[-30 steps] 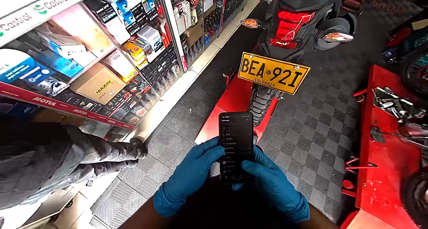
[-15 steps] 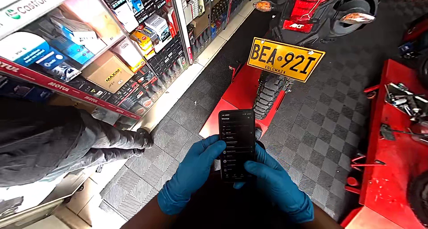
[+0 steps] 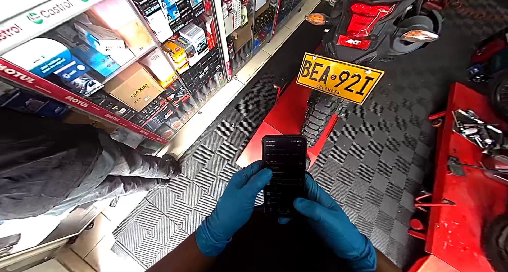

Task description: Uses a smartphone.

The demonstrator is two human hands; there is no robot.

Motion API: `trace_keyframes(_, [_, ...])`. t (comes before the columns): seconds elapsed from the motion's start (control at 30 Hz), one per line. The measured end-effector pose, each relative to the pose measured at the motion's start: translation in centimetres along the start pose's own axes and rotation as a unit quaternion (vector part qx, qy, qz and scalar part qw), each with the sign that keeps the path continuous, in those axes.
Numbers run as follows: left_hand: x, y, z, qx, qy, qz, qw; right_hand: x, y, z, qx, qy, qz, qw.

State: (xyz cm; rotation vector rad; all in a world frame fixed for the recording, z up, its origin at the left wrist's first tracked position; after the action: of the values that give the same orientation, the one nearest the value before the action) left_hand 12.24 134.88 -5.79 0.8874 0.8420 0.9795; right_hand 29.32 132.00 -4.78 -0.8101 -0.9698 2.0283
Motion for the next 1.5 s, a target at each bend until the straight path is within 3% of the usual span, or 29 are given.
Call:
trace_keyframes(0.77, [0.1,-1.0,0.6,0.004,-0.037,0.009,0.999,-0.6,-0.3,-1.7,0.022,0.010,-0.017,1.000])
trace_keyframes(1.0, [0.0,-1.2,1.1,0.017,-0.042,0.004,0.999,-1.0,-0.2,-1.7,0.023,0.084,0.006,0.996])
trace_keyframes(1.5, [-0.1,-0.9,1.9,0.022,-0.034,-0.011,0.999,-1.8,-0.1,-1.9,0.014,0.030,0.002,0.999])
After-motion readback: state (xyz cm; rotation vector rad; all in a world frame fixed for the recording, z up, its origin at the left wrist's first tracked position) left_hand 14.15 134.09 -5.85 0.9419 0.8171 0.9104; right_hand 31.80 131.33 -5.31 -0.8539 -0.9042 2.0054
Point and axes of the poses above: each hand's wrist, its own x-axis towards the middle knuckle, its own z-axis out of the palm, y = z × x, the point moved 5 cm from there along x, towards the middle knuckle, and after that the axes turned 4 degrees about -y, right-handed, at the moved point
